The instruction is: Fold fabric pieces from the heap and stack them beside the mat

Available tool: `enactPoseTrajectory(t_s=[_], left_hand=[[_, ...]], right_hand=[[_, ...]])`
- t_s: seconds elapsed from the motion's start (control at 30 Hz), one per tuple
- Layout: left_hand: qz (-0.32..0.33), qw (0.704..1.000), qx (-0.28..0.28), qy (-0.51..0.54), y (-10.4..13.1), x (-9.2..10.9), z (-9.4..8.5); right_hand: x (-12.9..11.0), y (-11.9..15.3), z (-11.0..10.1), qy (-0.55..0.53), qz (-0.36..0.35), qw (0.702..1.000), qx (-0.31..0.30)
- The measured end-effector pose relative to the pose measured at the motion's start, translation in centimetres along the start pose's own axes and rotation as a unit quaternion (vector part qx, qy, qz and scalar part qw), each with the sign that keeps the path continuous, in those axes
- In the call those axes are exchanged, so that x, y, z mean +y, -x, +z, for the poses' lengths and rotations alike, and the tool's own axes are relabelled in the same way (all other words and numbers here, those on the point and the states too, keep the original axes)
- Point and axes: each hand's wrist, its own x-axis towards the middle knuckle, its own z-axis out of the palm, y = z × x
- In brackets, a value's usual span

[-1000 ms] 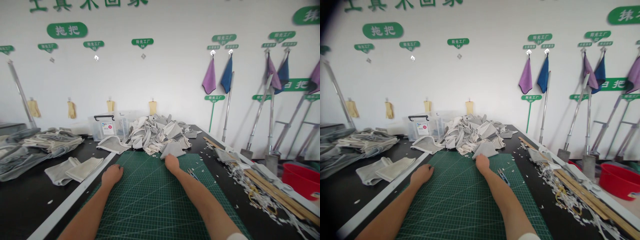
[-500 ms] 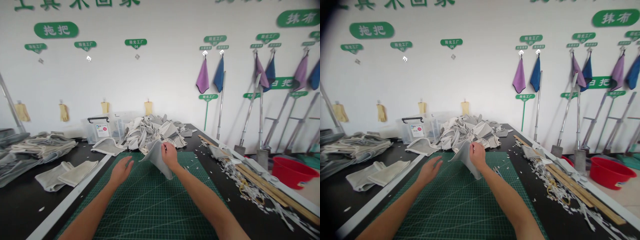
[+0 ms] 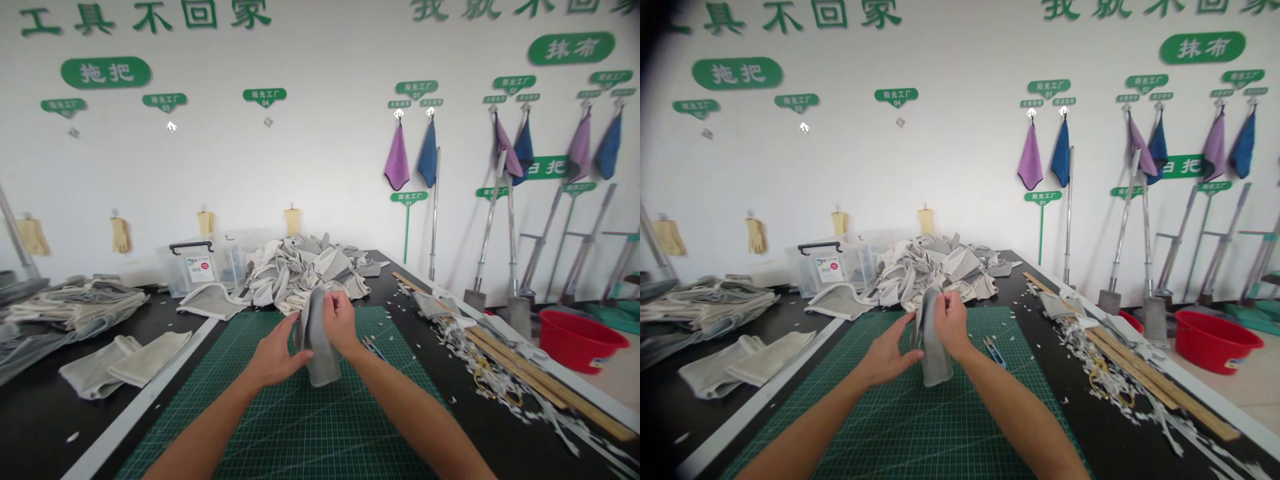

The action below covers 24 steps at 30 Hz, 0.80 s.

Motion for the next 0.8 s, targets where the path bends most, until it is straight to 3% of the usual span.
enactPoseTrajectory(t_s=[0.13, 0.23, 0.37, 0.43, 0.53, 0.7, 0.8], left_hand=[[-0.028, 0.997, 0.063, -0.039, -0.9, 0.6, 0.1], [-0.064, 0.990, 0.121, -0.035, -2.2, 1.0, -0.8], [-0.084, 0.960, 0.268, 0.011, -4.1, 2.3, -2.6], [-0.079, 0.945, 0.315, 0.041, -4.7, 3.0, -3.3], [-0.072, 0.942, 0.318, 0.086, -5.3, 3.6, -3.9], [-0.053, 0.940, 0.280, 0.188, -5.4, 4.3, -3.8], [-0.042, 0.938, 0.244, 0.245, -5.1, 5.2, -3.7]], right_hand=[[-0.3, 0.1, -0.2, -0.056, 0.009, 0.998, -0.008], [-0.3, -0.3, -0.7, -0.077, 0.011, 0.997, -0.017], [-0.1, -1.0, -1.3, -0.076, -0.013, 0.997, -0.018], [-0.1, -1.2, -1.7, -0.081, -0.051, 0.995, -0.040], [-0.4, -1.2, -2.3, -0.075, -0.097, 0.989, -0.083], [-1.0, -1.0, -3.0, -0.084, -0.142, 0.977, -0.134], [-0.9, -0.8, -3.0, -0.099, -0.177, 0.959, -0.198]])
